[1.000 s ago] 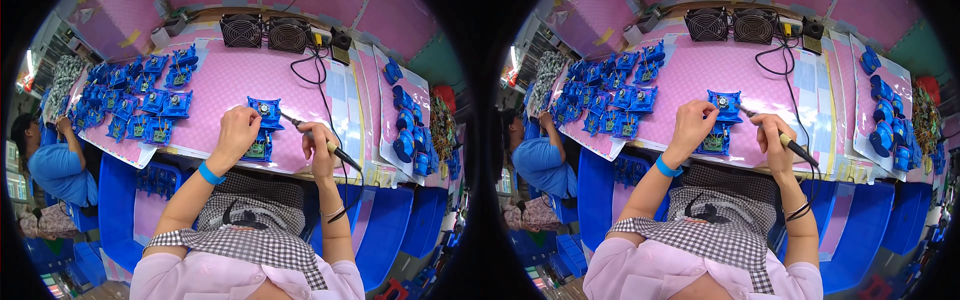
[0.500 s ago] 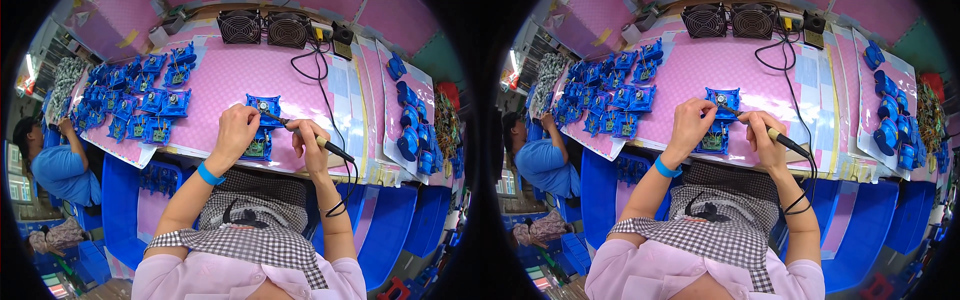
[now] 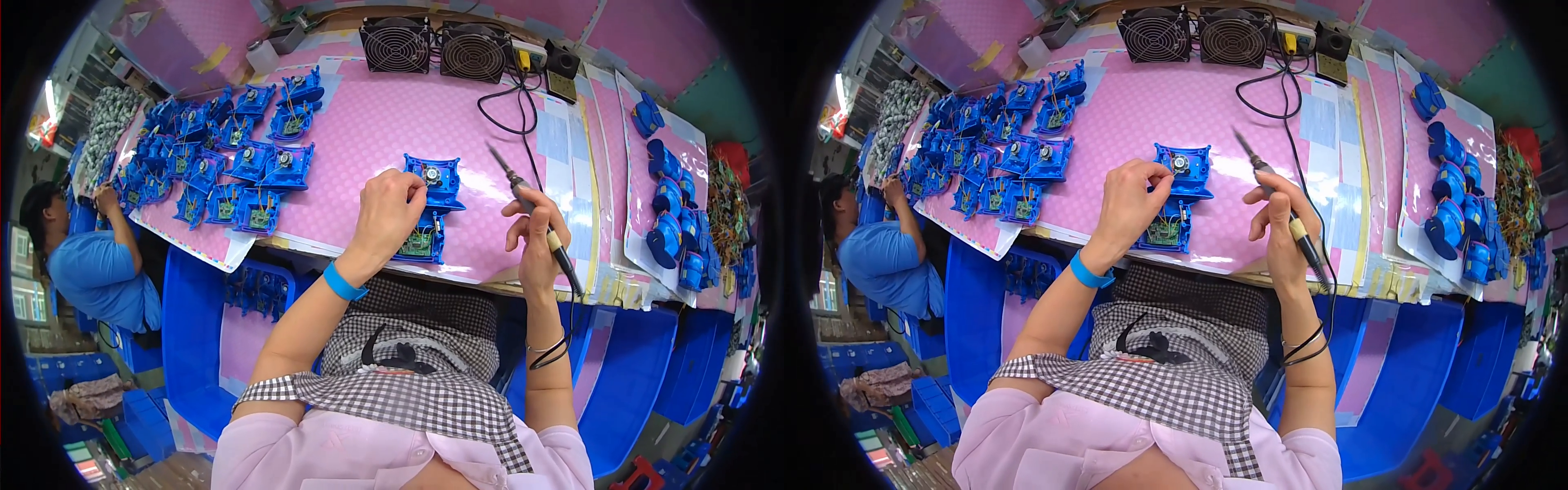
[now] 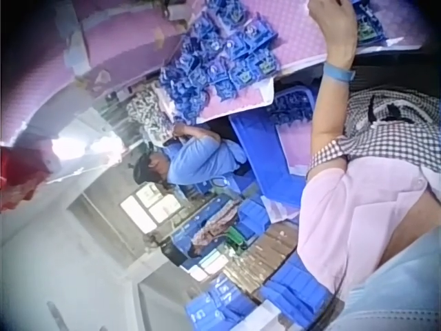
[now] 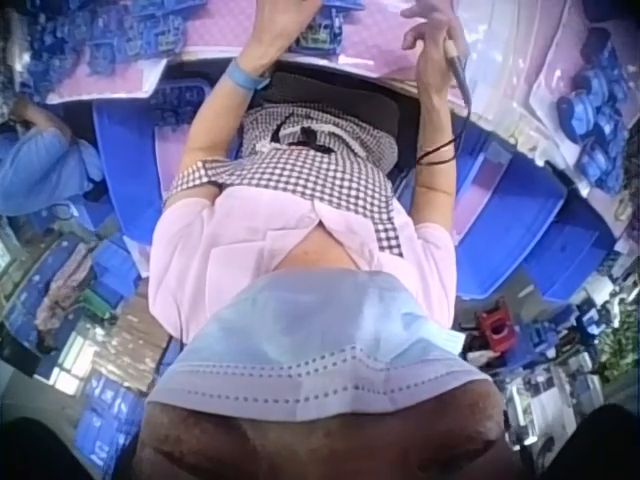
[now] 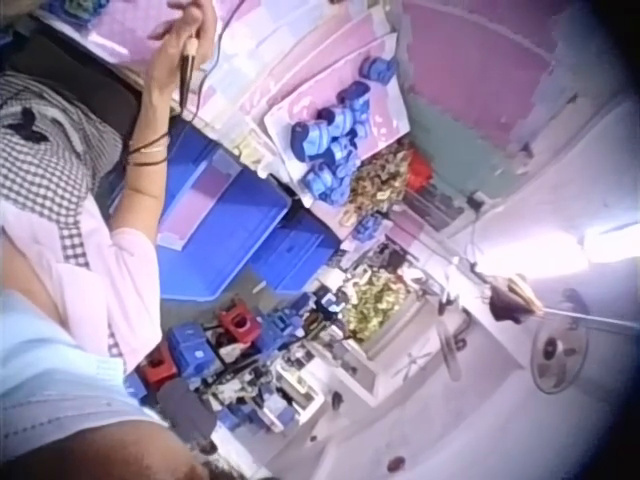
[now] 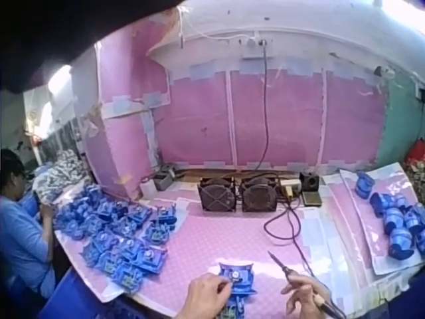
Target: Soldering electronic components onto blue plastic fan housings at a factory workbench.
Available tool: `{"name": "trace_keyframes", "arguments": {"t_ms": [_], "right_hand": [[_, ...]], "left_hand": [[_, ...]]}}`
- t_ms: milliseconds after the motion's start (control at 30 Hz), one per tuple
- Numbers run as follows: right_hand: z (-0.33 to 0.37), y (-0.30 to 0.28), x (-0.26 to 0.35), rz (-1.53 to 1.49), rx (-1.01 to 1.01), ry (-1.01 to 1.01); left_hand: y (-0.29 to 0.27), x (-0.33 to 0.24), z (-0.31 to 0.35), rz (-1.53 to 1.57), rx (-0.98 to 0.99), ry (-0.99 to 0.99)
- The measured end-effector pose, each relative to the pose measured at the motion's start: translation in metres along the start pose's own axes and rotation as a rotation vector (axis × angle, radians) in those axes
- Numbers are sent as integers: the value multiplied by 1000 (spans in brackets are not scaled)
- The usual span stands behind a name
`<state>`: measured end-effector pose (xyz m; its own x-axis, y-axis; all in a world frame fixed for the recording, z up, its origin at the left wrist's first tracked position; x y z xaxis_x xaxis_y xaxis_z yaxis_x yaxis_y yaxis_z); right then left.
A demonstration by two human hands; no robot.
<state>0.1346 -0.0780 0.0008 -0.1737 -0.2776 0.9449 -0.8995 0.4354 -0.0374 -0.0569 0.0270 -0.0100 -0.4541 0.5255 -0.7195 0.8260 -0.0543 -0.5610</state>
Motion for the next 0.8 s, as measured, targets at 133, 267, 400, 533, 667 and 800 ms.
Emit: {"name": "trace_keyframes", "arguments": {"t_ms": [133,267,400,533,667,800], "right_hand": [[4,-10,-5,295,-16,-197],[17,-7,-2,131,23,51],[14,19,-3,561,340,-244],[12,55,3,658,453,-350],[-23,87,-16,764,505,-249],[-92,159,-57,548,479,-309]], "left_hand": [[-1,-2,0,10,-11,-10],[-4,-3,0,25,22,-19],[-10,1,1,68,32,-26],[-44,-4,12,151,-156,29],[-69,32,58,471,-418,-204],[-53,53,78,1056,-438,-666]]}}
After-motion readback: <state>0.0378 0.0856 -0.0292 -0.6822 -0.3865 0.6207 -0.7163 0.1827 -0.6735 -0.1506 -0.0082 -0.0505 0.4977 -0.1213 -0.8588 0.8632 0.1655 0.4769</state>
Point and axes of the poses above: each hand's wrist, its own z-axis away from the middle knuckle, its own y-axis out of the palm, x = y × z, the point moved 1 cm from there along -z, towards the middle knuckle, and after that the axes turned 6 degrees about z, right-handed, at the moved point
